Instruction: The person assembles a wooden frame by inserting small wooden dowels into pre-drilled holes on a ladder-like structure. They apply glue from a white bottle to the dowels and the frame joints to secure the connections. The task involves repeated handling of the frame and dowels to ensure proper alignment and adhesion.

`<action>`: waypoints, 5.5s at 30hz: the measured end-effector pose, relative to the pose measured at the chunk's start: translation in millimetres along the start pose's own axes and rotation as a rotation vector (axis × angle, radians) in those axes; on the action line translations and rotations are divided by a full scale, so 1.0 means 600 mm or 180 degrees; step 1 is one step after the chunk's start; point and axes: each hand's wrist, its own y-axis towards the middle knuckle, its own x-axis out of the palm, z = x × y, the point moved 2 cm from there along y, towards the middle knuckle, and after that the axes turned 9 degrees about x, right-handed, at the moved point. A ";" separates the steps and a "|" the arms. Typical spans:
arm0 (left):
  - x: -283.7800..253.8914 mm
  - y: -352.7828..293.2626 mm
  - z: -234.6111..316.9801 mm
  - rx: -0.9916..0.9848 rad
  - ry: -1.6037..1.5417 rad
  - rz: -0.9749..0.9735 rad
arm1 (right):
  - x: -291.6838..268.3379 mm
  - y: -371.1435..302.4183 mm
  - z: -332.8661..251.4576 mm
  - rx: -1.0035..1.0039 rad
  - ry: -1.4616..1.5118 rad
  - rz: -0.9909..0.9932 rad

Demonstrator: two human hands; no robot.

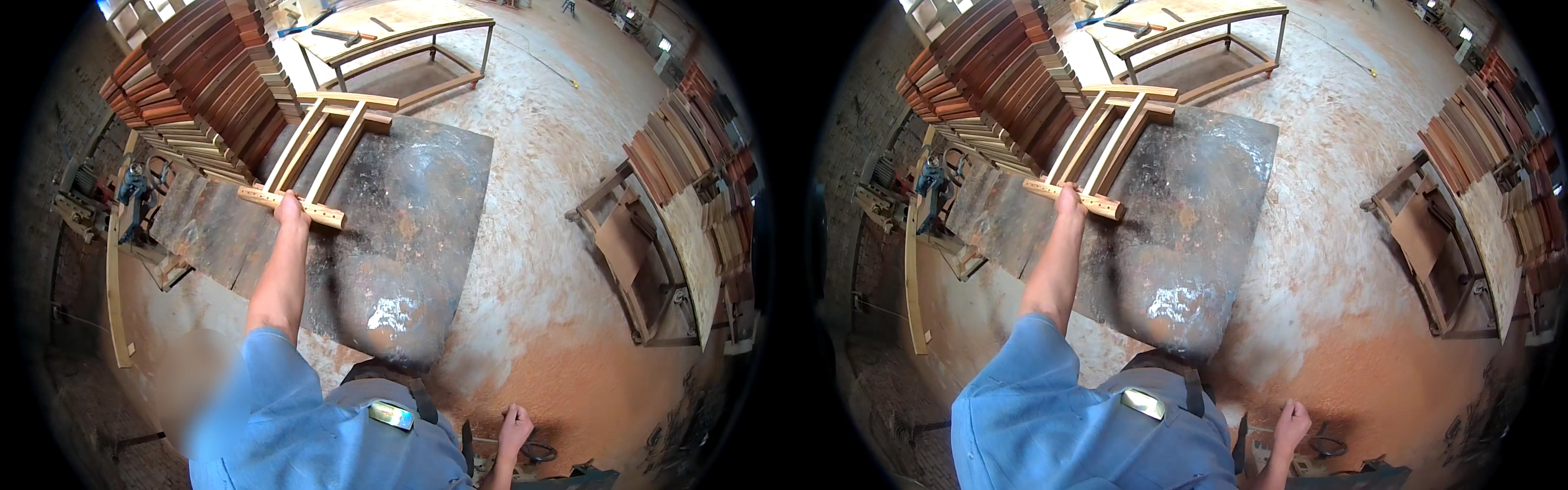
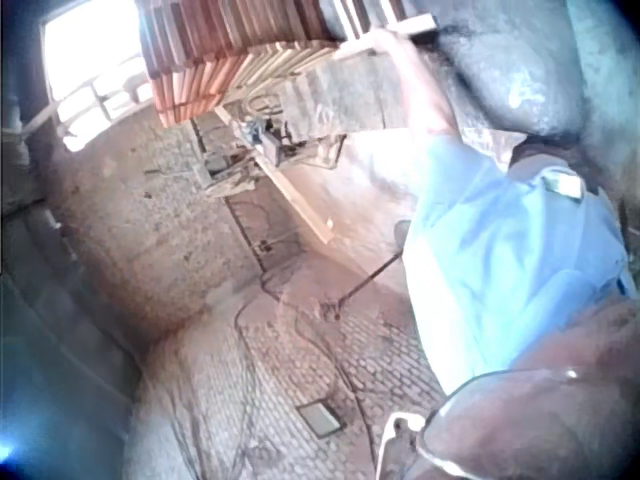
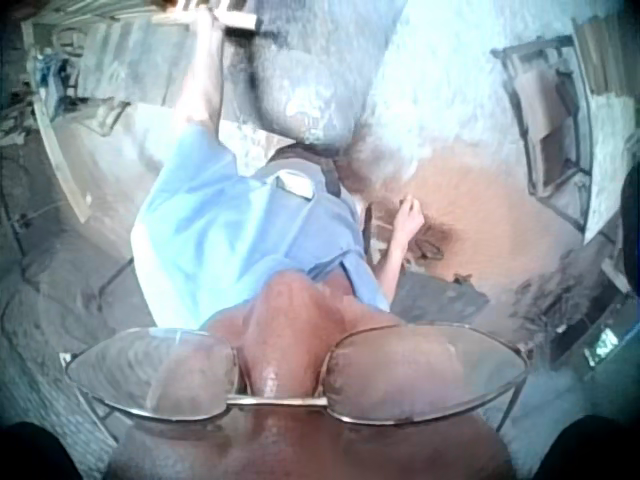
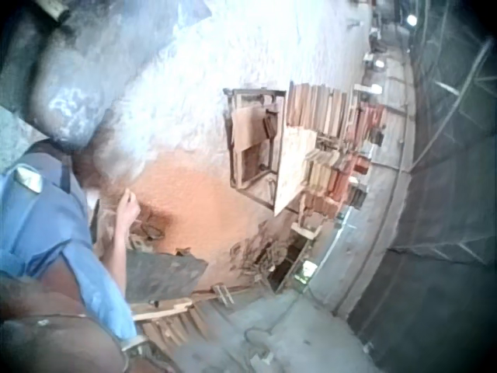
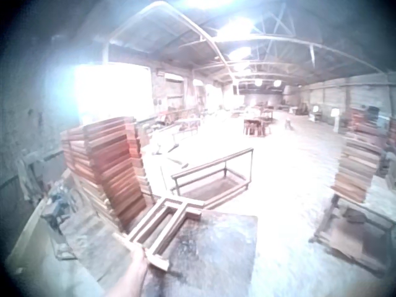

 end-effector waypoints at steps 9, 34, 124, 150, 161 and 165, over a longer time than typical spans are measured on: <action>0.043 0.119 -0.052 0.0049 0.0438 0.0539 | 0.061 0.044 -0.086 0.0045 -0.0054 -0.0275; -0.008 -0.051 -0.063 0.1442 0.4038 -0.0271 | -0.060 0.479 0.055 0.0136 -0.0912 -0.1469; -0.055 -1.469 -0.464 -0.4446 0.3884 -0.8919 | -0.241 -0.097 0.052 0.2749 -0.0404 0.4774; -0.433 -1.295 -0.315 -0.2692 0.4447 -0.9286 | -0.203 -0.423 0.338 0.2666 -0.0522 0.4061; -0.478 -1.293 -0.319 0.2784 0.0043 -0.9558 | -0.214 -0.468 0.393 0.2787 -0.0428 0.3786; -0.597 -1.446 -0.158 0.3703 -0.1515 -1.0177 | -0.226 -0.475 0.383 0.3075 -0.0331 0.3620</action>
